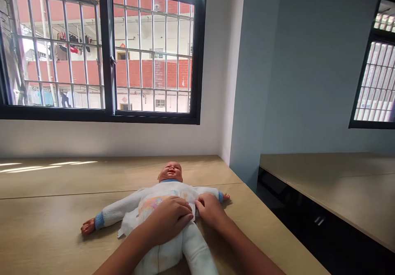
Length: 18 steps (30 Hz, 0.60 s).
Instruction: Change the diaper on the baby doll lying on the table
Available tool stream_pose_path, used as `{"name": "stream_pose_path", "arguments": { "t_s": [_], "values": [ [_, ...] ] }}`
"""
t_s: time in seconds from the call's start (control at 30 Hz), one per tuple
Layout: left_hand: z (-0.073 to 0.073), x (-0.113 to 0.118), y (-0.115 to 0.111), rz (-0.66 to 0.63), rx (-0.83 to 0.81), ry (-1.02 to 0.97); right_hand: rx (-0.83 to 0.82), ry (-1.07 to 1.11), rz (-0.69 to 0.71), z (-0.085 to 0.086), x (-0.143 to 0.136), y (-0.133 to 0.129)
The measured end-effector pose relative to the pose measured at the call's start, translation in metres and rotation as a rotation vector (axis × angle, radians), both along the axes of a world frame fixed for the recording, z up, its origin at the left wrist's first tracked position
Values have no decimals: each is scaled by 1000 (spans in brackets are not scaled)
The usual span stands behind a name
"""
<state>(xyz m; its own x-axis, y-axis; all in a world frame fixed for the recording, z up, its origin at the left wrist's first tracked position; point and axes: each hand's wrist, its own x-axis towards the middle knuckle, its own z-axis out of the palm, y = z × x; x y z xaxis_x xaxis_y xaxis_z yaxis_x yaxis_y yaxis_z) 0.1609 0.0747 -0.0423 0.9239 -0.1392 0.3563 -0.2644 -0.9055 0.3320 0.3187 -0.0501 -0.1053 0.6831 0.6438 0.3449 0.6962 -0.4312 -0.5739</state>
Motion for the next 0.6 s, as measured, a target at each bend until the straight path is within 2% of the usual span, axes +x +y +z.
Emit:
{"name": "stream_pose_path", "arguments": {
  "t_s": [0.1,0.3,0.43,0.6],
  "values": [
    [-1,1,1,-75,36,27,-113,-113,-2,2,6,-12],
    [-4,4,4,-70,48,-1,-83,95,24,-2,2,-6],
    [-5,4,4,-55,74,0,-89,85,-28,-5,-8,4],
    [-4,5,3,-55,81,-5,-75,116,-1,-1,-8,3]
  ]
}}
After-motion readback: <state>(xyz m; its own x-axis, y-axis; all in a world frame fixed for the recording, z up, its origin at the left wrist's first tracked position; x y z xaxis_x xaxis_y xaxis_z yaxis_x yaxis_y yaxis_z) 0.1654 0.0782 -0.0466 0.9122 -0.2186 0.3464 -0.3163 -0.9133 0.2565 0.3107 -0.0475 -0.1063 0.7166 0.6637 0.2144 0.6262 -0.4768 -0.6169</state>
